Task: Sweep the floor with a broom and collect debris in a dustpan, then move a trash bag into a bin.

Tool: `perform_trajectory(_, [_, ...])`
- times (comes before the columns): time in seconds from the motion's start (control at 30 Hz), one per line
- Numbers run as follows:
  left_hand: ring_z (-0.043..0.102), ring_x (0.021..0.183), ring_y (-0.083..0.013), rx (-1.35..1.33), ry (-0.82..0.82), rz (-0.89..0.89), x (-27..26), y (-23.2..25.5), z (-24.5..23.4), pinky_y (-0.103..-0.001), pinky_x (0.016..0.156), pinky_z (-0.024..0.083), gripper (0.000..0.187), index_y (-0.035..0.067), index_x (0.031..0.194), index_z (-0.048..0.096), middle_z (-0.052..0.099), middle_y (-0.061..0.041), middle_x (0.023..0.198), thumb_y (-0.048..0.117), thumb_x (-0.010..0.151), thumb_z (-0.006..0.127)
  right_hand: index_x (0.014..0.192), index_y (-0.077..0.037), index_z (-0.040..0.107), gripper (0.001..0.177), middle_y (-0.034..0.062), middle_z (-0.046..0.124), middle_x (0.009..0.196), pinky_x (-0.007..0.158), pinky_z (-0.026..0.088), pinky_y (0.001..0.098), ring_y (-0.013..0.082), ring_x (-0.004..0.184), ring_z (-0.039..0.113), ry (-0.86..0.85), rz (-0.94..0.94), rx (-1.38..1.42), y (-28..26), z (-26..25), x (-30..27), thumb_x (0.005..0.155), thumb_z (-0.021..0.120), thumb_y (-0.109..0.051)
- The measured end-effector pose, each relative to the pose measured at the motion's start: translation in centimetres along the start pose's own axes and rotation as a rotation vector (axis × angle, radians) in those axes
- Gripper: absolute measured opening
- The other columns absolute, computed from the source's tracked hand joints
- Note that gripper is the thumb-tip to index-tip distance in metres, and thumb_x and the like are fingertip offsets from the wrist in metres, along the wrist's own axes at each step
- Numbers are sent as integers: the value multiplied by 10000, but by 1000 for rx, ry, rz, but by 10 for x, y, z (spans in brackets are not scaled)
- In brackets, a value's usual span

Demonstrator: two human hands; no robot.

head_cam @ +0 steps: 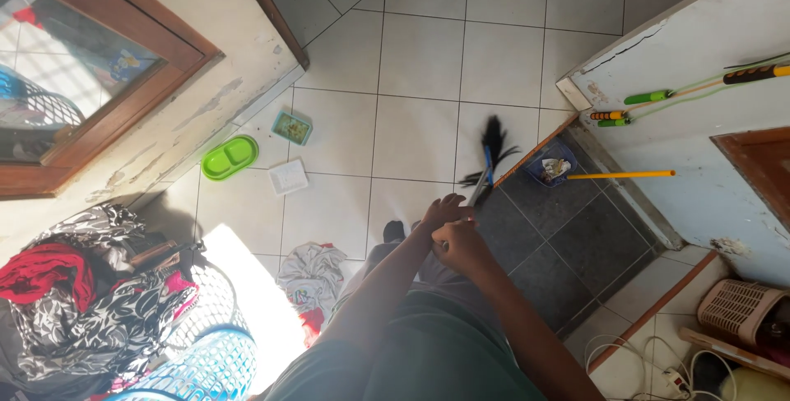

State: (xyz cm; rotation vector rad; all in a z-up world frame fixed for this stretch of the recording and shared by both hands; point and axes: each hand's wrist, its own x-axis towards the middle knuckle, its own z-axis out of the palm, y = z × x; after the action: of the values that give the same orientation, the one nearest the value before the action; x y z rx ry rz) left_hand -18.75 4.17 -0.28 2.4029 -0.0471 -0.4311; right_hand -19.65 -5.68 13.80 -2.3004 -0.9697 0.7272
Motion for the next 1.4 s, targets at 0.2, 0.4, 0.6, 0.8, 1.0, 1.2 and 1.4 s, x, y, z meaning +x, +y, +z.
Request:
perform_trajectory(0.2, [685,1101,-181,-258,265,364,-13,35,-34,-491,1083,436,294,143,790,666,722,9,980,411,909,699,637,-64,489,295,80,525,616,635,451,390,239,594,569,145,-334,263,-41,-80,-28,808,729,-74])
perform_trajectory(0.4, [639,686,-319,-307,529,178,-36,53,-71,-443,661,486,371,57,649,606,618,-96,677,283,916,728,652,-95,431,413,15,501,646,667,494,345,117,589,491,255,-560,707,-60,-117,-28,884,769,-45])
perform_trajectory(0.6, [648,965,-308,-138,527,-247,-14,-25,-38,-487,889,469,295,74,808,681,654,-90,947,307,984,642,731,-31,416,387,39,400,648,857,544,369,104,592,389,259,-417,653,34,-37,33,988,706,-22])
perform_trajectory(0.8, [588,1096,-333,-112,377,-288,35,-14,-27,-578,993,364,264,77,819,670,627,-93,994,285,972,617,685,-6,497,298,61,507,617,549,387,354,137,544,462,179,-287,642,79,-64,49,889,712,-34])
perform_trajectory(1.0, [582,1055,-359,-258,250,107,138,28,22,-435,910,473,138,79,881,656,613,-139,1010,157,824,754,614,-14,455,340,65,478,573,524,375,348,155,513,461,300,-173,531,145,-126,17,844,705,-12])
perform_trajectory(1.2, [606,1046,-328,-341,-34,289,226,104,45,-432,903,488,188,105,969,697,629,-120,1020,224,836,754,600,-14,398,365,87,440,546,489,339,343,137,458,434,635,44,510,193,-160,-13,810,689,48])
perform_trajectory(1.4, [607,1163,-280,74,-255,310,276,149,36,-439,895,527,159,151,990,689,620,-66,1148,237,860,657,588,-9,352,356,112,357,532,503,291,354,176,464,344,693,128,388,219,-180,-5,757,655,72])
